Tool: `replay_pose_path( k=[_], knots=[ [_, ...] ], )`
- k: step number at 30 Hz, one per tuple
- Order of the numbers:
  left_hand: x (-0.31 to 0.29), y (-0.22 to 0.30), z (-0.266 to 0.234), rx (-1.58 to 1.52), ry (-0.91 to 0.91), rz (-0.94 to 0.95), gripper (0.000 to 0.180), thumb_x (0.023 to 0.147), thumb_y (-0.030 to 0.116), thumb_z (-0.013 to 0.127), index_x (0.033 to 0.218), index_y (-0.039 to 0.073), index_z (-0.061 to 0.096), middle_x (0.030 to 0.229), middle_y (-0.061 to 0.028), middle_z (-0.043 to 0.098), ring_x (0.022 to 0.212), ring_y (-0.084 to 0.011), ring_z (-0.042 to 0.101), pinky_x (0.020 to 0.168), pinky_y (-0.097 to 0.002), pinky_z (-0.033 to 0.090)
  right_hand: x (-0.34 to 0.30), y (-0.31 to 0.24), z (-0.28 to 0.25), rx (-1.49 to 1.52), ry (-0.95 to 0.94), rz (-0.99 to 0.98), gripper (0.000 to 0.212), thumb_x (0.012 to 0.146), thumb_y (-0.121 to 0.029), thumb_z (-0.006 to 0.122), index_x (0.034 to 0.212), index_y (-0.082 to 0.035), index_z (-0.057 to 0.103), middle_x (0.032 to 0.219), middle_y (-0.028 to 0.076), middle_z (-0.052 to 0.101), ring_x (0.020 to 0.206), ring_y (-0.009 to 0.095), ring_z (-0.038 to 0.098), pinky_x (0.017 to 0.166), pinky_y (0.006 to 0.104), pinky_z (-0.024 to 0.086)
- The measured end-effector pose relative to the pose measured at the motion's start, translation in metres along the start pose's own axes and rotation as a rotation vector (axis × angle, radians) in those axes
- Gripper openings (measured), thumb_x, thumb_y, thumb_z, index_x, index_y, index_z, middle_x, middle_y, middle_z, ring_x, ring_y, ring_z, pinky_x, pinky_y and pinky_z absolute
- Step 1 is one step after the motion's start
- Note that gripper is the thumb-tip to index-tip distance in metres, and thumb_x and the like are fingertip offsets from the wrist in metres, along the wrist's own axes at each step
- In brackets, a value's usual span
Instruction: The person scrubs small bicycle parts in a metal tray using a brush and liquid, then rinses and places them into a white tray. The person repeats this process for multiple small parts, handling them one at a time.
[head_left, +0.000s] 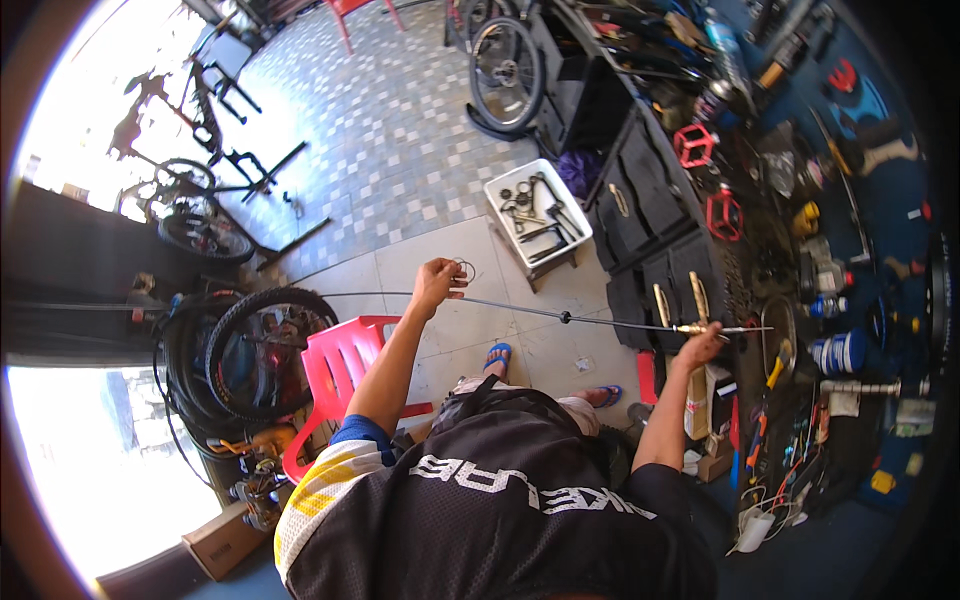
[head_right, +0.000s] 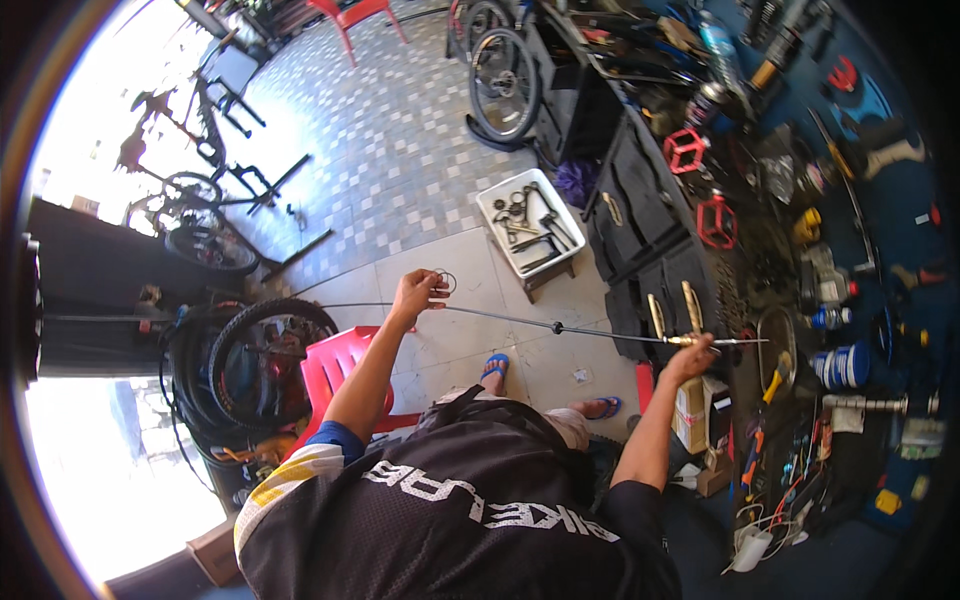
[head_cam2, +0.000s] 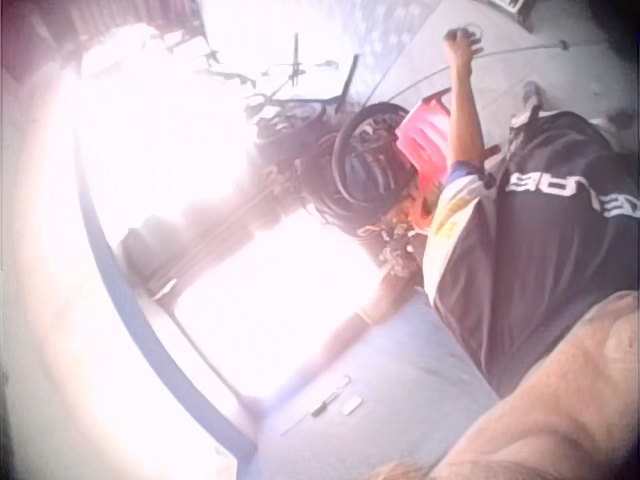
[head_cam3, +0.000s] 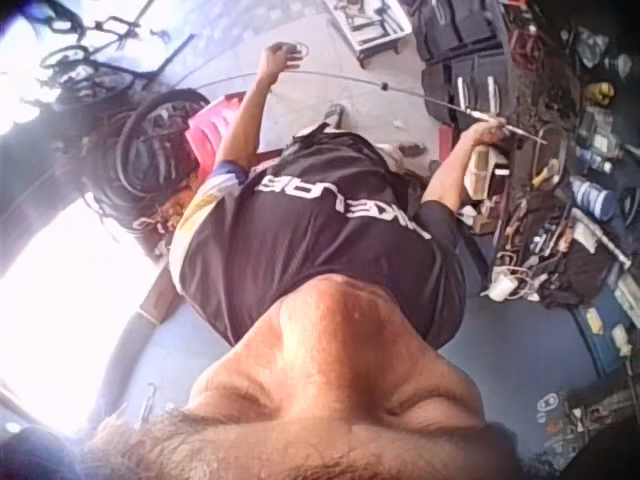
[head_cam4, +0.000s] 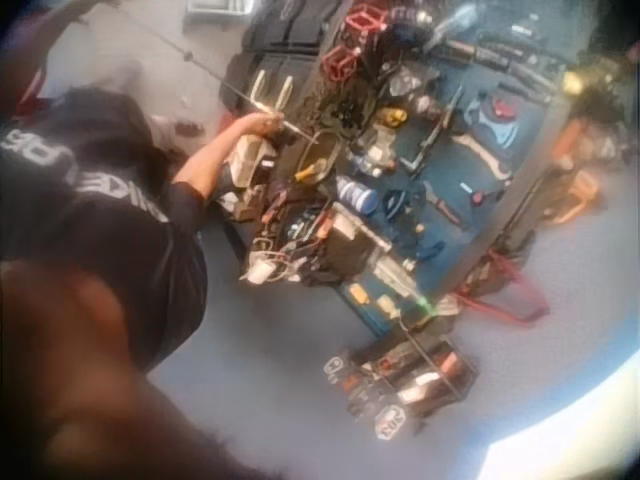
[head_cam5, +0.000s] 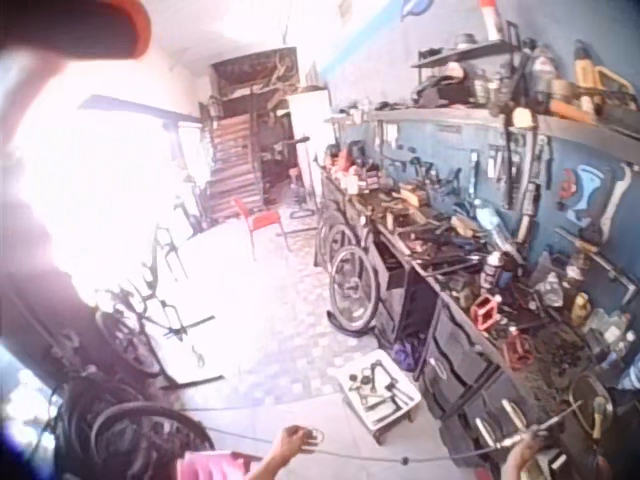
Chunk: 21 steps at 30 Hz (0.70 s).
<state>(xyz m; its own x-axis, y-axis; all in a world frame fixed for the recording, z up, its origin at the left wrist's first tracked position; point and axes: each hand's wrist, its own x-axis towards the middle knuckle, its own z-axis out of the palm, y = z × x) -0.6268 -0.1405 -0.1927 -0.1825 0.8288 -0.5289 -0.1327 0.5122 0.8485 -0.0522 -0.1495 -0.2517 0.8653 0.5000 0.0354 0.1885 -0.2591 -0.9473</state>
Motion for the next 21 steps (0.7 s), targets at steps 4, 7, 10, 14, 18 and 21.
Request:
replay_pose_path(
  k=[4,7,10,14,18,21],
  knots=[
    [0.007,0.010,-0.064,0.050,0.046,0.030,0.019,0.101,0.020,0.060,0.106,0.002,0.061,0.094,-0.0108,0.072,0.086,-0.0255,0.074,0.069,-0.0391,0.062,-0.006,-0.065,0.007,0.379,0.096,0.036,0.044,0.106,-0.034,0.055,0.122,0.006,0.044,0.076,0.008,0.056,0.063,0.015,0.055,0.058,0.0307,0.051],
    [0.031,0.000,-0.107,0.717,0.157,0.243,0.022,0.094,0.022,0.068,0.101,0.001,0.066,0.091,-0.0148,0.074,0.085,-0.0258,0.074,0.070,-0.0403,0.060,-0.019,-0.138,0.013,0.381,-0.140,-0.174,0.036,0.107,-0.021,0.051,0.137,-0.005,0.041,0.088,0.006,0.057,0.060,0.012,0.050,0.056,0.0286,0.049],
    [0.056,-0.014,-0.140,0.890,0.285,0.310,0.020,0.086,0.018,0.069,0.095,0.000,0.069,0.087,-0.0227,0.072,0.081,-0.0366,0.072,0.075,-0.0462,0.056,-0.044,-0.191,0.036,0.006,-0.375,-0.367,0.032,0.106,-0.017,0.051,0.135,-0.004,0.048,0.102,0.007,0.058,0.072,0.015,0.057,0.062,0.0318,0.051],
    [0.085,-0.010,-0.150,0.393,0.287,0.036,0.019,0.094,0.014,0.064,0.105,0.000,0.070,0.086,-0.0178,0.075,0.082,-0.0296,0.075,0.071,-0.0411,0.061,-0.113,-0.185,0.105,-0.384,-0.656,-0.756,0.039,0.107,-0.037,0.048,0.124,-0.002,0.053,0.113,0.021,0.063,0.105,0.039,0.062,0.090,0.0499,0.050],
    [0.096,-0.015,-0.164,-0.061,0.238,-0.077,0.024,0.101,0.012,0.059,0.117,-0.005,0.066,0.094,-0.0148,0.073,0.087,-0.0268,0.076,0.069,-0.0362,0.065,-0.258,-0.204,0.157,-0.748,-1.353,-0.687,0.050,0.106,-0.049,0.045,0.133,-0.008,0.055,0.124,0.026,0.063,0.115,0.047,0.062,0.097,0.0560,0.049],
    [0.099,-0.020,-0.168,-0.222,0.253,-0.090,0.026,0.101,0.011,0.059,0.118,-0.008,0.064,0.099,-0.0165,0.071,0.087,-0.0293,0.076,0.070,-0.0371,0.066,-0.345,-0.225,0.188,-0.902,-1.719,-0.742,0.046,0.102,-0.047,0.053,0.123,-0.010,0.067,0.118,0.020,0.069,0.116,0.041,0.064,0.097,0.0498,0.051]
  ],
)
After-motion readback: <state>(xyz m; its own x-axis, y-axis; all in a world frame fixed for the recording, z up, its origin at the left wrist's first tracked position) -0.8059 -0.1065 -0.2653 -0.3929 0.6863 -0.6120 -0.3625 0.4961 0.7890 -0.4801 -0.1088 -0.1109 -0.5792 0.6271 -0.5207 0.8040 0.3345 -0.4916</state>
